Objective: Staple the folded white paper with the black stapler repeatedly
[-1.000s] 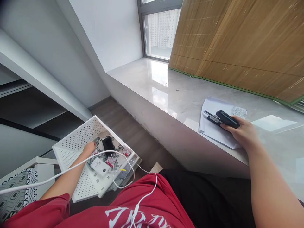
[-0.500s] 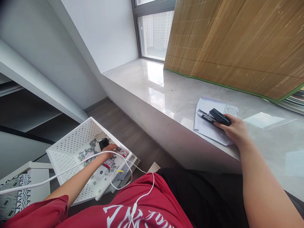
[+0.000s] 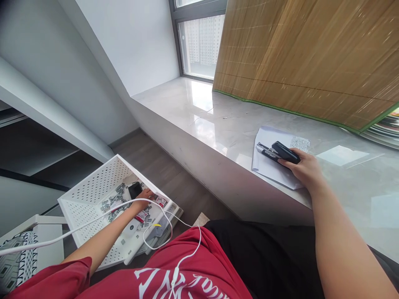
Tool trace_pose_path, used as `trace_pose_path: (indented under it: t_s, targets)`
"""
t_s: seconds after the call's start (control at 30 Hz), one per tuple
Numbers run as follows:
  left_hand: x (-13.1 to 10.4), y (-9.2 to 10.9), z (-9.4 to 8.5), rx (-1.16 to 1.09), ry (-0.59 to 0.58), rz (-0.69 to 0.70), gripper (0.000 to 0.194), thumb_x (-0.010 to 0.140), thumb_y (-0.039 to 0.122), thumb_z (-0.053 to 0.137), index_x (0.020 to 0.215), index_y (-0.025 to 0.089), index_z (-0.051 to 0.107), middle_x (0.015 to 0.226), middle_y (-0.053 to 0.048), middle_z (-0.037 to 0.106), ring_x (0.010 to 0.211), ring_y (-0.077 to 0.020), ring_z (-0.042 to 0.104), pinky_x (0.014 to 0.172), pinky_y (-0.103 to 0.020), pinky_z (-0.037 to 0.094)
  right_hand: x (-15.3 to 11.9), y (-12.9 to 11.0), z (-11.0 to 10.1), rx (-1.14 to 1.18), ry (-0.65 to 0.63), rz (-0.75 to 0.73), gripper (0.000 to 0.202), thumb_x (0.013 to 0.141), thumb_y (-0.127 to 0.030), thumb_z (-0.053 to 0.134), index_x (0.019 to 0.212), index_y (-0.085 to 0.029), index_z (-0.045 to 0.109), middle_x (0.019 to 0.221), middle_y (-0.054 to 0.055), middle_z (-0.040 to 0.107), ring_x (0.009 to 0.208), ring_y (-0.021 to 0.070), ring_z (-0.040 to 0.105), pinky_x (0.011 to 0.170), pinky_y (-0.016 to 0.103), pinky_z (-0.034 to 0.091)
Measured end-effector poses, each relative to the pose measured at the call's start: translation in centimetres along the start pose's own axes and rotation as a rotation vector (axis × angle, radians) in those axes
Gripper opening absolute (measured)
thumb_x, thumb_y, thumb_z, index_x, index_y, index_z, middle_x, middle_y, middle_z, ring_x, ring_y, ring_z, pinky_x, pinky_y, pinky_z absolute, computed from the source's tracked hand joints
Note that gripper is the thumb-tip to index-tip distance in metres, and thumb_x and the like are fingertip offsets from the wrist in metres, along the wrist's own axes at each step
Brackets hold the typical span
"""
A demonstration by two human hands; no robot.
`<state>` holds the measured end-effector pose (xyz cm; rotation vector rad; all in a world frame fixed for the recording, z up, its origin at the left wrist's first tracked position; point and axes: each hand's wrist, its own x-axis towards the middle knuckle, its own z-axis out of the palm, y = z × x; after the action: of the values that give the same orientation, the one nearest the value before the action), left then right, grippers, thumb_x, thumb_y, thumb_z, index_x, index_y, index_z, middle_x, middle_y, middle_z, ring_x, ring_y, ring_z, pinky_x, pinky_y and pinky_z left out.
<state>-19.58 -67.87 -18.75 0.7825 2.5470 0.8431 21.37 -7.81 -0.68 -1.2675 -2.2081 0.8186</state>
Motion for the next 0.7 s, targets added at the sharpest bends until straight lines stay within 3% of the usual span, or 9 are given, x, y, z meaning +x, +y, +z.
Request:
trace_pose_path:
  t_s: [0.17,0.27,0.4,0.47,0.6,0.7]
  targets:
    - [-0.3,0.6,-0.7,-0.09,0.016,-0.001,0.02,0.07,0.019,0.08,0.068,0.025,0.062,0.097,-0.011,0.07,0.106,-0.0347,0.066,0.106,-0.048,0.049,0.0,-0.2,0.0,-0.002,0.008,0.041,0.058,0.062,-0.056,0.079,0.112,-0.026,0.075,0.098,0.006,0.074,0.09,0.029,0.062,0.078,0.039,0.046]
    - [-0.2,1.3,-1.1,-0.185,0.1,-0.032,0.025,0.077,0.038,0.082,0.075,0.025,0.062,0.093,-0.011,0.07,0.105,-0.0343,0.066,0.1,-0.047,0.052,-0.1,-0.4,-0.1,-0.007,-0.008,0.012,0.055,0.063,-0.056,0.077,0.109,-0.025,0.074,0.094,0.006,0.073,0.088,0.0292,0.062,0.079,0.04,0.046]
    - [0.4,3.0,-2.2,-0.356,0.196,-0.046,0.057,0.083,0.078,0.07,0.092,0.022,0.061,0.093,-0.011,0.072,0.088,-0.0279,0.068,0.078,-0.039,0.055,-0.4,-0.4,-0.2,0.004,-0.029,-0.046,0.049,0.068,-0.059,0.074,0.106,-0.028,0.072,0.092,0.006,0.073,0.089,0.0326,0.063,0.08,0.044,0.047]
    - [0.5,4.1,-3.1,-0.457,0.209,-0.038,0.07,0.079,0.088,0.069,0.095,0.021,0.061,0.093,-0.011,0.074,0.078,-0.0233,0.065,0.07,-0.034,0.052,-0.4,-0.2,-0.2,-0.001,-0.037,-0.077,0.045,0.074,-0.06,0.071,0.108,-0.03,0.071,0.095,0.006,0.074,0.093,0.0344,0.064,0.081,0.045,0.047]
    - [-0.5,6.0,-5.3,-0.654,0.195,-0.028,0.068,0.07,0.08,0.087,0.086,0.02,0.059,0.085,-0.006,0.072,0.069,-0.0166,0.058,0.062,-0.028,0.047,-0.2,0.1,-0.1,-0.016,-0.036,-0.065,0.05,0.07,-0.062,0.073,0.108,-0.028,0.072,0.095,0.004,0.074,0.092,0.0316,0.066,0.081,0.042,0.047]
    - [-1.5,7.0,-6.6,-0.742,0.195,-0.037,0.064,0.07,0.074,0.091,0.086,0.021,0.058,0.085,-0.004,0.07,0.073,-0.0174,0.061,0.065,-0.029,0.052,0.1,0.2,0.0,-0.004,-0.025,-0.063,0.054,0.067,-0.062,0.074,0.108,-0.026,0.074,0.096,0.003,0.074,0.091,0.0287,0.066,0.081,0.04,0.046]
